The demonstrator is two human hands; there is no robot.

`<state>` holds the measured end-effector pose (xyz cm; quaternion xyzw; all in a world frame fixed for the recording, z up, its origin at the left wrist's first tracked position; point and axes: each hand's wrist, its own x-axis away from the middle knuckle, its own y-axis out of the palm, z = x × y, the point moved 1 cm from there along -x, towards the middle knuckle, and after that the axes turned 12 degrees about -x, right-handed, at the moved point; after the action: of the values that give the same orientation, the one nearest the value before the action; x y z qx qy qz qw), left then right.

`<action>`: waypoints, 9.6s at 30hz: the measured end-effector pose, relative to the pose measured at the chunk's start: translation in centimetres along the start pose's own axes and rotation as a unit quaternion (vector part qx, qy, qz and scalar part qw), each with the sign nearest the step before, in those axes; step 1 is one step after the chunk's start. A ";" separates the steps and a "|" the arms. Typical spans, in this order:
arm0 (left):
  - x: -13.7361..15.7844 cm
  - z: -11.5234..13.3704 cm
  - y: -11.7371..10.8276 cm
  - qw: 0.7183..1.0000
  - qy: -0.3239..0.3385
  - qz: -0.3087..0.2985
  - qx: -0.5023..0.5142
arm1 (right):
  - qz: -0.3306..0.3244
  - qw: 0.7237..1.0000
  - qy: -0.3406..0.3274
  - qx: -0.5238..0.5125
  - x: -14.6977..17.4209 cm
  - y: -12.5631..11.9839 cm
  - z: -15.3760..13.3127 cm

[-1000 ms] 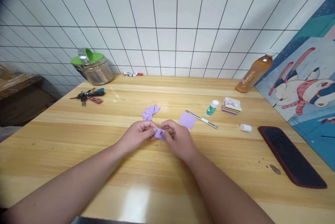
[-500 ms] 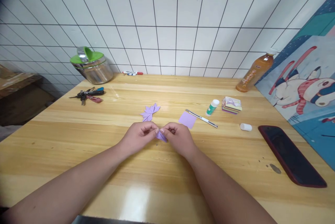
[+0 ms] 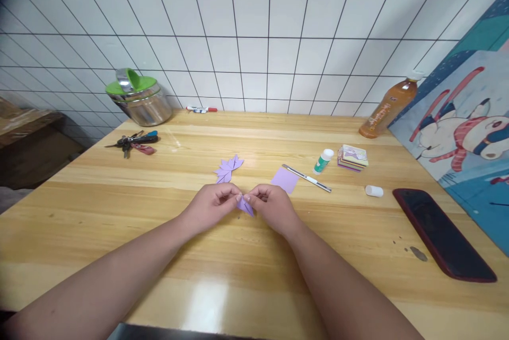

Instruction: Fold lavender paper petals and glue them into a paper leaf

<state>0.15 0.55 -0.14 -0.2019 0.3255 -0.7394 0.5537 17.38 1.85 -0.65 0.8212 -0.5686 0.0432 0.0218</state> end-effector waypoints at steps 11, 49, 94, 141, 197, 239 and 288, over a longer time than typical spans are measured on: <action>0.0 -0.2 0.0 1.000 -0.003 0.011 -0.013 | -0.004 0.999 -0.024 0.028 0.3 0.2 -0.1; -0.1 0.0 0.0 1.000 0.006 0.017 -0.004 | -0.016 0.999 0.004 -0.036 0.0 -0.2 0.0; -0.5 0.4 0.8 0.946 -0.119 -0.056 0.298 | 0.055 0.977 -0.142 0.147 0.5 0.6 0.0; -0.9 -0.8 0.5 0.941 -0.142 -0.066 0.301 | 0.013 1.000 -0.020 -0.014 0.3 0.1 0.0; -0.3 -0.5 0.2 0.862 -0.207 -0.156 0.435 | -0.026 0.877 -0.301 0.373 0.5 -1.2 -1.0; -0.3 0.6 0.3 0.929 -0.140 -0.070 0.334 | 0.031 0.960 -0.242 0.135 0.5 -0.5 -0.8; -0.3 0.5 0.2 0.934 -0.120 -0.049 0.333 | 0.022 0.962 -0.201 0.185 0.2 0.0 -0.1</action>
<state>0.69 0.67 0.05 -0.1090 -0.0182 -0.8020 0.5869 17.39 1.67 -0.49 0.7899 -0.5612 -0.0176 -0.2465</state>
